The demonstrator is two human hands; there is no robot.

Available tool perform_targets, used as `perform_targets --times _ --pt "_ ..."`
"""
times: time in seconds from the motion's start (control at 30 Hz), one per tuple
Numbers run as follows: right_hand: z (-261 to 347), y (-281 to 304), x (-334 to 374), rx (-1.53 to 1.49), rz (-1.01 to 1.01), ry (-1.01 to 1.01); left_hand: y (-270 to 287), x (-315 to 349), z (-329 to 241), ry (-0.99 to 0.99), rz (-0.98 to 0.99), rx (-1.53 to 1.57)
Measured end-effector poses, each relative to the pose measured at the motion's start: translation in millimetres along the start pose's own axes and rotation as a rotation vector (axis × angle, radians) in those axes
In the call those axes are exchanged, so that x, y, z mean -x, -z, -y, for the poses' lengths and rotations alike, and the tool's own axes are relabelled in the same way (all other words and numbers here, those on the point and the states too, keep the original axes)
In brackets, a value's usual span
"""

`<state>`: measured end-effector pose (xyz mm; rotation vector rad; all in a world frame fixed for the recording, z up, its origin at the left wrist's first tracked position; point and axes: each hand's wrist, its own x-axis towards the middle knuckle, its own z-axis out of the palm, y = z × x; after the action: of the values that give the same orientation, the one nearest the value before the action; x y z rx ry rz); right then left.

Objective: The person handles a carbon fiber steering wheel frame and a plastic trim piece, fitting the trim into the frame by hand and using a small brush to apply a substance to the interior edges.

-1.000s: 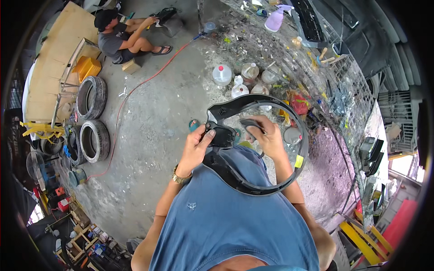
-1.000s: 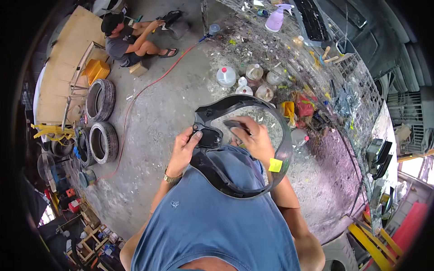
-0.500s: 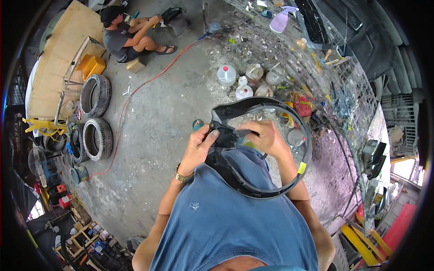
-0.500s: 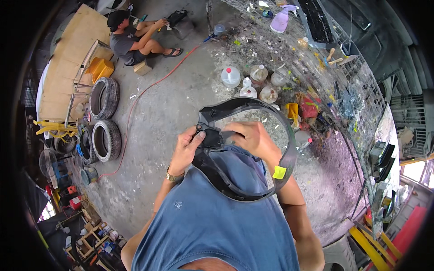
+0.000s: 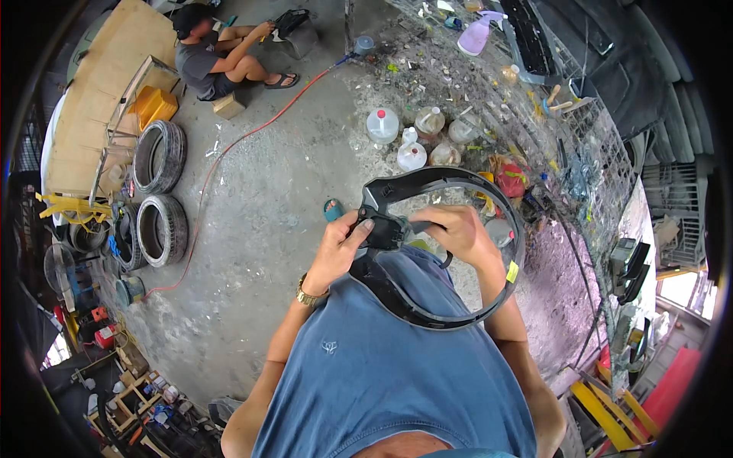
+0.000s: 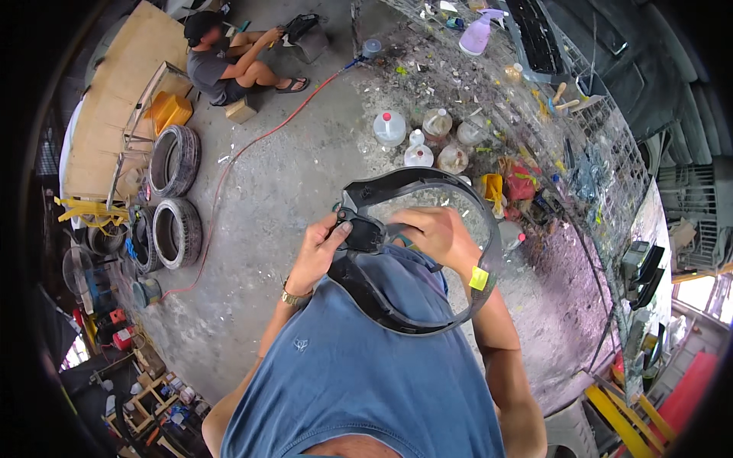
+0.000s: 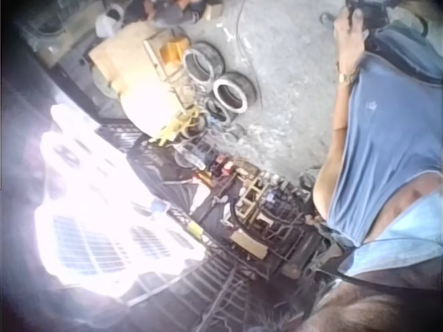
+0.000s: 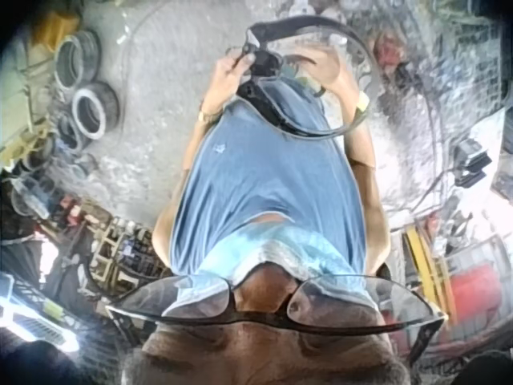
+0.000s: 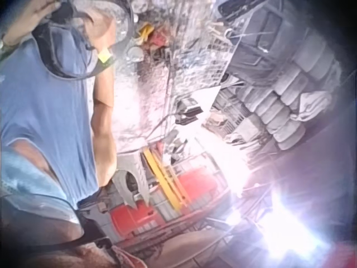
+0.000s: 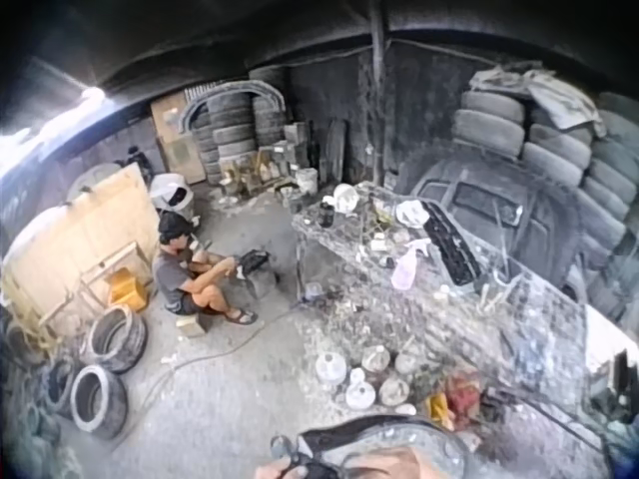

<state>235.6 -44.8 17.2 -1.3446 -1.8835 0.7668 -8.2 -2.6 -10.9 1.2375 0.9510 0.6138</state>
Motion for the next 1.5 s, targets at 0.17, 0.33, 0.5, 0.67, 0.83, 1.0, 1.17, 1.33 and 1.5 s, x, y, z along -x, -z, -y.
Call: perform_targets --times 0.17,0.33,0.5,0.67,0.83,1.0,1.17,1.33,1.5 --pt "7.4 12.1 19.5 -0.293 -0.104 -0.330 2.5 0.7 -8.9 -0.027 -0.060 -0.020" --pt "-43.9 -5.8 51.0 -0.727 -0.264 -0.591 5.8 -2.1 -6.9 -0.152 -0.291 0.012" --pt "-74.5 -22.3 70.5 -0.787 -0.438 -0.609 9.7 -5.4 4.7 -0.231 -0.483 0.344" --pt "-76.6 -8.8 68.9 -0.741 -0.601 -0.658 10.7 -1.3 19.3 -0.148 -0.444 0.392" --pt "-57.5 34.5 93.4 -0.807 -0.874 -0.685 15.0 5.5 25.1 0.118 -0.457 0.349" --pt "-3.9 35.4 86.6 -0.727 -0.822 -0.596 -2.7 -5.7 9.9 -0.064 -0.449 0.424" --pt "48.1 2.5 21.3 -0.599 -0.271 -0.499 -2.0 -13.4 11.3 -0.110 -0.409 0.179" --pt "42.8 -16.3 -6.8 -0.880 -0.255 -0.540 -2.5 -14.2 10.2 -0.149 -0.389 0.094" --pt "27.4 -27.0 -10.7 -1.315 -0.218 -0.444 -2.7 -15.0 19.1 -0.158 -0.371 0.160"
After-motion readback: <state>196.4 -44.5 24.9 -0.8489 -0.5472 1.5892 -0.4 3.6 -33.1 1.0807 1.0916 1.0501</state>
